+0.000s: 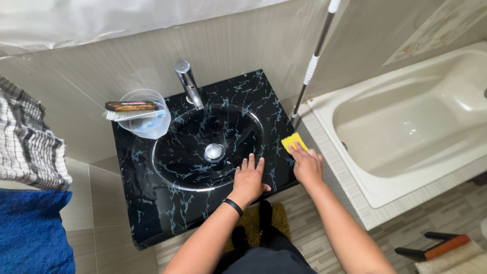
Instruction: The person scrubs a black marble bathroom sink and countertop using a yellow sponge. They wipe the faucet, basin, and surrounding surfaces, then rinse the sponge under running water and continue wiping the sink area.
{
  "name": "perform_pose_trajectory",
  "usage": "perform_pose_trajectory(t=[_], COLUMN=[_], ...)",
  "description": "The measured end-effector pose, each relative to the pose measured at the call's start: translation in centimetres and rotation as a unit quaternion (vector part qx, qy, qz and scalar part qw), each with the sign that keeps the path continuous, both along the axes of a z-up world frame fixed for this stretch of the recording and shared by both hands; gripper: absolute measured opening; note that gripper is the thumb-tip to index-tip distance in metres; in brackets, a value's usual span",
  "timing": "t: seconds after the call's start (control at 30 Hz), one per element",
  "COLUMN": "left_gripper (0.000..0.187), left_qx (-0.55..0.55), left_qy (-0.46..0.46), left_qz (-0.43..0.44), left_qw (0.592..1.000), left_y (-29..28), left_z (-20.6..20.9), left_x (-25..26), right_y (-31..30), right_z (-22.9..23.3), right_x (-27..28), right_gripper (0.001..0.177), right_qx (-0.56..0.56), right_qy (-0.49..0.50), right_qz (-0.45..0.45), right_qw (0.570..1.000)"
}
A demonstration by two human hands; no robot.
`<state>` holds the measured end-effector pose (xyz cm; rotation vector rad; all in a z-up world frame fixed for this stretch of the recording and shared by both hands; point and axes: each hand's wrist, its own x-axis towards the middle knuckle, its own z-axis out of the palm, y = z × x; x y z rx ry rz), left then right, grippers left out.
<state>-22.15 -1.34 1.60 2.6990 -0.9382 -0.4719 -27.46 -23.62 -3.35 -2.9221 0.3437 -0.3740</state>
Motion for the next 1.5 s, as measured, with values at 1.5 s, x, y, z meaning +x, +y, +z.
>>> perform_pose_trajectory(t=[1.5], left_gripper=[0.109], left_qx=[0.057], left_qy=[-0.027], left_qz=[0.041], left_qw=[0.997], left_y=[1.5], left_z=[0.5], left_x=[-3.2], right_y=[3.1], right_z=[-3.7], right_x=[-7.9], right_gripper=[0.029], right_qx=[0.244], right_qy=[-0.185], right_qz=[-0.072], right_qw=[0.949])
